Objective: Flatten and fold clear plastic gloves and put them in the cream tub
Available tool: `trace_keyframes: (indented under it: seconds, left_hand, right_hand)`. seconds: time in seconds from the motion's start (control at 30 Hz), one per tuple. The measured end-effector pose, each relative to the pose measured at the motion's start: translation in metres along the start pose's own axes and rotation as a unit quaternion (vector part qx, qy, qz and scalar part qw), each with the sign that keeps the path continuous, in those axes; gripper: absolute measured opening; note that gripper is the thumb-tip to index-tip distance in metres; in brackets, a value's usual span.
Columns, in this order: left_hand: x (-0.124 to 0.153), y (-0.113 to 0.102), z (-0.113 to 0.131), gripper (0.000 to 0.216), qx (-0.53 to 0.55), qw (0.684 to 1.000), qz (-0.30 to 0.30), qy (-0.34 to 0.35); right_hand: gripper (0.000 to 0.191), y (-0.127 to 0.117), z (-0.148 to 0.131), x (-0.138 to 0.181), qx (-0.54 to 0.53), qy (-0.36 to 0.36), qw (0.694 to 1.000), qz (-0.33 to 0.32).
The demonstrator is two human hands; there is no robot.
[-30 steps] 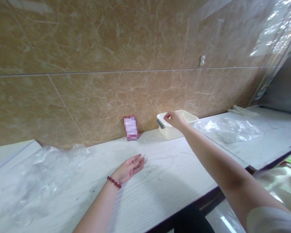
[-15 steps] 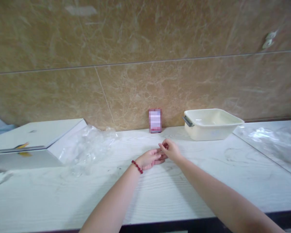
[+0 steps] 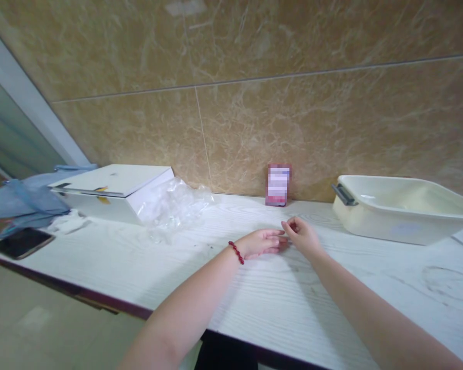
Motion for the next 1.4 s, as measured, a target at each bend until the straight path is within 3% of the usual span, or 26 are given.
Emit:
trace_keyframes:
  seconds: [0.17,0.27,0.33,0.43,0.57,0.6,0.63,0.67,0.7,0.73,0.87,1.17,1.4]
  left_hand:
    - [0.003,-0.020,0.017,0.043,-0.115,0.989,0.078,0.039]
    - [0.022,-0.041,0.043,0.045,-0.293,0.945,0.138,0.048]
    - [0.043,-0.063,0.064,0.046,-0.434,0.879,0.193,0.024]
    - [0.078,-0.107,0.098,0.044,-0.641,0.704,0.300,-0.065]
    - [0.114,-0.163,0.130,0.050,-0.662,0.613,0.422,-0.091]
    - [0.123,-0.177,0.136,0.054,-0.665,0.580,0.460,-0.094]
    - [0.135,-0.189,0.144,0.058,-0.680,0.516,0.510,-0.103]
    - [0.142,-0.202,0.145,0.064,-0.690,0.479,0.529,-0.121]
    - [0.146,-0.214,0.143,0.066,-0.694,0.468,0.529,-0.138]
    - [0.146,-0.225,0.139,0.063,-0.700,0.476,0.510,-0.150]
    - [0.145,-0.247,0.128,0.029,-0.717,0.504,0.457,-0.151]
    - [0.154,-0.235,0.136,0.030,-0.736,0.516,0.425,-0.108]
    - [0.183,-0.246,0.181,0.038,-0.717,0.474,0.499,-0.109]
  right_hand:
    - [0.028,-0.001,0.001,0.000,0.010,0.008,1.000,0.002]
    - [0.028,0.001,0.001,-0.001,0.005,0.010,1.000,-0.009]
    - [0.028,0.001,0.001,-0.001,0.007,0.009,1.000,-0.014]
    - [0.029,0.002,0.002,-0.001,0.013,0.010,1.000,-0.013]
    - [0.029,0.004,0.004,-0.002,0.002,0.003,1.000,-0.013]
    - [0.029,0.005,0.004,-0.003,0.000,0.001,1.000,-0.012]
    - [0.029,0.005,0.004,-0.003,-0.002,0.001,1.000,-0.012]
    - [0.029,0.005,0.004,-0.003,-0.003,0.000,1.000,-0.012]
    - [0.029,0.005,0.004,-0.003,-0.004,-0.001,1.000,-0.013]
    - [0.029,0.005,0.003,-0.003,-0.005,-0.002,1.000,-0.015]
    - [0.029,0.005,0.003,-0.003,-0.007,0.005,1.000,-0.020]
    - [0.032,0.005,0.005,-0.004,-0.016,0.006,1.000,-0.014]
    - [0.030,0.005,0.006,-0.003,-0.017,0.012,1.000,-0.016]
Point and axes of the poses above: each hand's wrist, its own x-axis away from the middle knuckle, its own y-axis out of the palm, z = x × y, the point moved 8 cm from there along -x, towards the middle knuckle, and after that the axes turned 3 degrees about x, right-handed, at the moved point
